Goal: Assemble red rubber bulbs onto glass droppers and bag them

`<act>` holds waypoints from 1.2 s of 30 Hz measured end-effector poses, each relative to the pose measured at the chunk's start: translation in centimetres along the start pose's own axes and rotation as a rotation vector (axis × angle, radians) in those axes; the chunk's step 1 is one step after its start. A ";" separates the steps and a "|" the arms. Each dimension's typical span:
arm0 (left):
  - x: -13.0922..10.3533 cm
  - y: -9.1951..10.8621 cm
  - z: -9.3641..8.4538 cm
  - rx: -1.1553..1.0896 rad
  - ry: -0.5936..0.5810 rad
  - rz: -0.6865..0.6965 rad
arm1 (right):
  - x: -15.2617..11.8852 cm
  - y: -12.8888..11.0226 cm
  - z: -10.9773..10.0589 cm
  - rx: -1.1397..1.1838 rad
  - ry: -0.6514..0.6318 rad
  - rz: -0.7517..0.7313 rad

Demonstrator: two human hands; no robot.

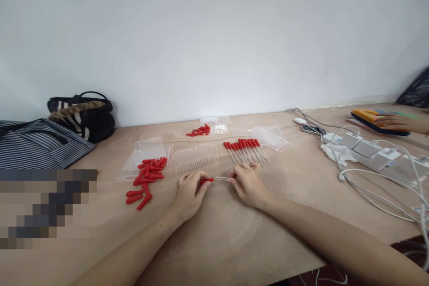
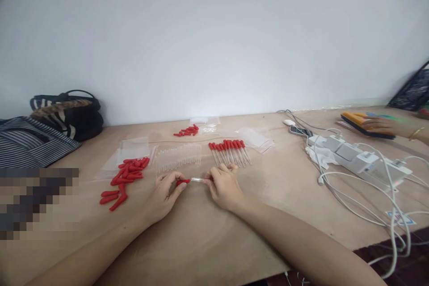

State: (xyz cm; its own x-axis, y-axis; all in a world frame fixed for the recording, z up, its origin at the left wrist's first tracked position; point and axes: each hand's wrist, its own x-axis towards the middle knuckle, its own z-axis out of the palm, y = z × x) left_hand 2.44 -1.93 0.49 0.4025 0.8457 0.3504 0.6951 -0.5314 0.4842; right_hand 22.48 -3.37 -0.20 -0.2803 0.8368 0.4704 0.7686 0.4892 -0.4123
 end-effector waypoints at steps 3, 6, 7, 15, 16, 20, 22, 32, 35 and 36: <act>0.0 0.1 0.0 -0.012 -0.006 0.018 | 0.1 -0.1 0.2 0.002 0.015 -0.008; 0.0 0.1 -0.1 -0.021 -0.010 0.032 | 0.1 -0.2 0.1 -0.014 0.000 -0.023; 0.0 0.1 -0.1 -0.026 -0.009 0.038 | 0.1 -0.3 0.1 -0.017 -0.013 -0.035; 0.0 0.3 -0.2 -0.106 0.065 0.044 | -0.1 -0.3 -0.2 0.042 -0.029 -0.173; 0.0 0.2 -0.1 -0.119 0.081 0.043 | -0.1 -0.3 -0.2 0.049 -0.016 -0.183; -0.1 0.0 0.2 -0.179 0.106 0.042 | -0.3 -0.6 0.0 0.043 0.007 -0.231; -0.1 -0.1 0.3 -0.208 0.110 0.044 | -0.3 -0.7 0.1 0.017 -0.011 -0.242; -0.2 -0.1 0.3 -0.237 0.061 0.067 | 0.0 0.0 -0.1 -0.087 0.002 -0.386; -0.2 0.0 0.3 -0.249 0.053 0.081 | 0.1 0.1 -0.2 -0.129 0.018 -0.425; -0.2 0.0 0.2 -0.251 0.048 0.086 | 0.1 0.1 -0.2 -0.136 0.020 -0.432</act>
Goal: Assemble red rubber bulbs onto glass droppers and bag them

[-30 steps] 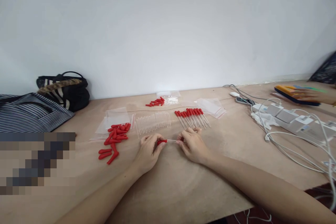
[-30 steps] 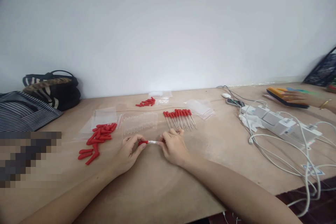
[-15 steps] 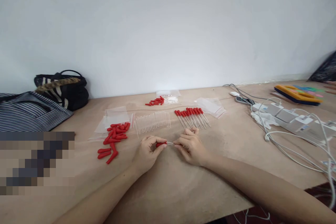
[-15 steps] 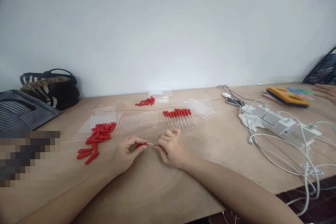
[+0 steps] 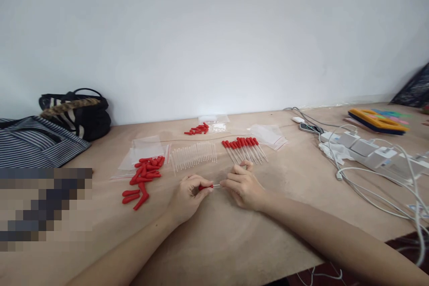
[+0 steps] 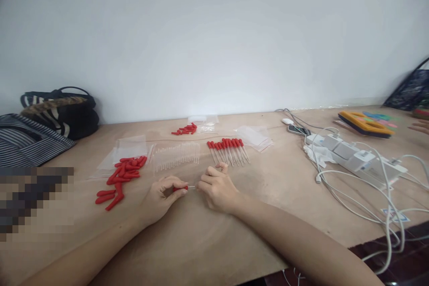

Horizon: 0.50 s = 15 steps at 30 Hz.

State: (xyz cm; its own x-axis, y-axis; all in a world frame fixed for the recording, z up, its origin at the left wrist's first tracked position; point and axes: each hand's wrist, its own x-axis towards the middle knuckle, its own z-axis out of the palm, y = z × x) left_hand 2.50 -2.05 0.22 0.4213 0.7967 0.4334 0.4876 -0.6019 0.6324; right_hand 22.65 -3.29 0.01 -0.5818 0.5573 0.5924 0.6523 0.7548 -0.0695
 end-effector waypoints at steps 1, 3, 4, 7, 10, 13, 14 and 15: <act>0.0 0.0 0.0 -0.001 -0.004 0.004 | 0.0 0.0 0.0 -0.003 -0.002 -0.004; 0.0 0.1 0.0 0.002 -0.013 0.009 | 0.1 -0.1 -0.1 0.001 -0.011 -0.002; 0.1 0.1 0.0 0.002 -0.016 0.010 | 0.1 -0.2 -0.1 0.006 -0.013 0.003; 0.1 0.1 0.1 -0.013 -0.007 0.017 | 0.3 -0.5 0.0 0.029 -0.001 0.026; 0.1 0.0 0.2 -0.038 -0.006 0.022 | 0.4 -0.7 0.2 0.074 0.021 0.037; 0.1 0.0 0.2 -0.021 -0.036 0.035 | 0.5 -0.7 0.4 0.097 0.014 0.030; 0.0 0.1 0.2 -0.002 -0.047 0.037 | 0.5 -0.7 0.5 0.094 0.002 0.031; 0.0 0.1 0.2 0.019 -0.058 0.036 | 0.5 -0.7 0.6 0.090 -0.011 0.035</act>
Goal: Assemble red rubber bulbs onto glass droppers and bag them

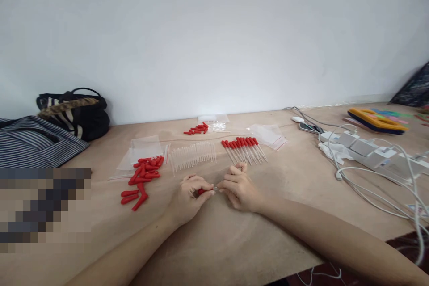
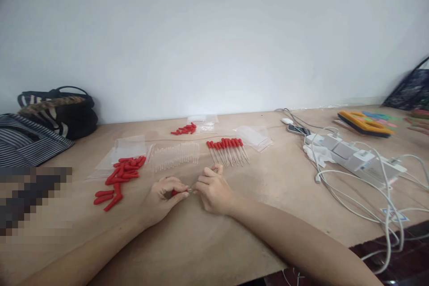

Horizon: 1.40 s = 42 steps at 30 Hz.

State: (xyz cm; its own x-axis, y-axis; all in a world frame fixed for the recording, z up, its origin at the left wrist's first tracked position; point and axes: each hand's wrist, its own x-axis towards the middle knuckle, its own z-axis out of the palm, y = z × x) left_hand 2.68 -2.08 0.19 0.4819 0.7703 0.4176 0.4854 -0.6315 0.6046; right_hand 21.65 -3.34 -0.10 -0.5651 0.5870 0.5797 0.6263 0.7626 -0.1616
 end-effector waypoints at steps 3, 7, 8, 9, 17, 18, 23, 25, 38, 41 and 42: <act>0.0 0.1 -0.1 0.052 -0.022 -0.014 | 0.0 0.1 0.1 -0.010 -0.022 0.018; 0.0 0.2 -0.6 0.089 -0.013 -0.042 | 0.0 0.2 -0.2 -0.027 -0.020 0.053; 0.0 0.1 -0.7 0.100 -0.006 -0.037 | 0.0 0.2 -0.3 -0.027 -0.018 0.062; 0.0 0.1 -0.8 0.114 0.001 -0.023 | -0.1 0.2 -0.3 -0.024 -0.016 0.069; -0.1 -0.1 -0.1 0.044 0.103 0.031 | -0.2 -0.1 0.1 0.088 0.078 0.136; -0.1 -0.1 0.0 0.022 0.112 0.017 | -0.2 -0.2 0.3 0.101 0.100 0.136; -0.1 -0.1 0.2 -0.014 0.129 -0.023 | -0.1 -0.1 0.5 0.121 0.121 0.125; 0.0 -0.1 0.1 -0.013 0.129 -0.023 | 0.0 0.0 0.2 0.108 0.075 0.124; 0.3 -0.4 -1.7 0.174 0.096 -0.111 | 0.2 1.8 -2.1 -0.092 0.020 0.253; 0.4 -0.6 -2.3 0.288 0.110 -0.183 | 0.3 4.3 -2.8 -0.157 0.146 0.630; 0.5 -0.6 -2.5 0.321 0.100 -0.207 | 0.4 5.3 -2.9 -0.183 0.180 0.764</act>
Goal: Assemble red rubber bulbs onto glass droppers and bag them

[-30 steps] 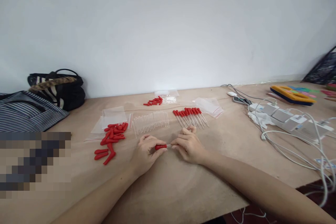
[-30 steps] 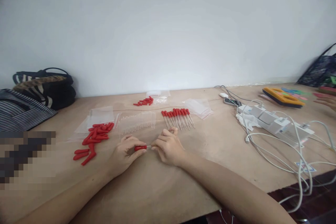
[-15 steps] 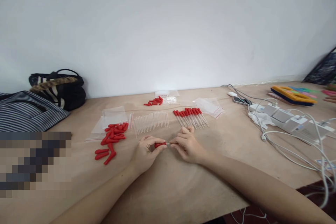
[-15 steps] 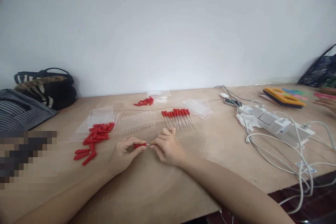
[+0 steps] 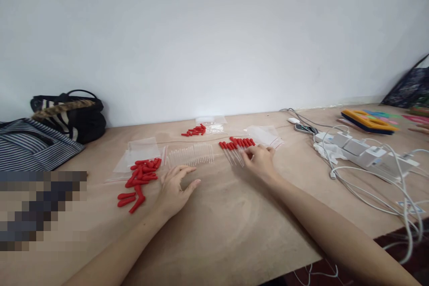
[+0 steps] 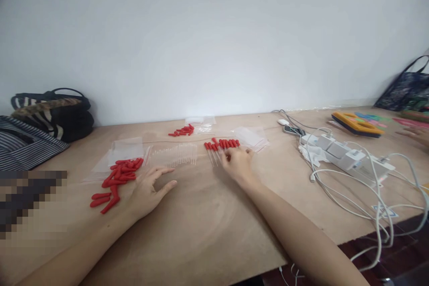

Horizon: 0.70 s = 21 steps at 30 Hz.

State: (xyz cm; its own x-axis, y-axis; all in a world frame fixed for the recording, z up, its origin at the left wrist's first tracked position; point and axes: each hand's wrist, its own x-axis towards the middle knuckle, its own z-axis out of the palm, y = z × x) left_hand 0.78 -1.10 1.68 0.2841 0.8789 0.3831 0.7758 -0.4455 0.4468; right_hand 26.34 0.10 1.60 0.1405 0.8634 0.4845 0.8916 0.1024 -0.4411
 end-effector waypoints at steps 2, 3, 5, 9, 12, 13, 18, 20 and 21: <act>0.1 0.0 -0.1 0.057 -0.036 -0.038 | 1.3 1.4 0.2 -0.073 0.005 0.180; 0.1 0.1 -0.2 0.075 -0.057 -0.052 | 1.7 2.0 0.4 -0.109 -0.009 0.235; 0.1 0.3 -0.1 0.098 -0.093 -0.062 | 2.4 2.8 0.7 -0.166 -0.059 0.287; 0.1 0.6 -0.1 0.135 -0.144 -0.070 | 2.6 3.4 1.2 -0.208 -0.116 0.301; 0.2 0.3 -0.5 0.190 -0.156 -0.099 | 2.5 3.5 1.4 -0.224 -0.115 0.296; 0.3 0.0 -0.8 0.234 -0.144 -0.102 | 2.4 3.5 1.4 -0.229 -0.111 0.291; 1.2 -1.9 -3.3 0.602 0.017 -0.097 | 1.6 2.0 1.5 -0.206 -0.086 0.189; 1.5 -3.0 -4.4 0.686 0.044 -0.144 | 1.3 0.6 1.7 -0.189 -0.104 0.122; 1.6 -3.6 -4.9 0.707 0.039 -0.169 | 1.3 -0.3 1.8 -0.187 -0.126 0.097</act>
State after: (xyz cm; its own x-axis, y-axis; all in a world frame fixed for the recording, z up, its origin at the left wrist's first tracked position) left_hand -4.31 1.11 4.69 0.1184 0.9133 0.3897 0.9896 -0.0764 -0.1217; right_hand 25.49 2.07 0.97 0.1844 0.9209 0.3433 0.9425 -0.0667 -0.3274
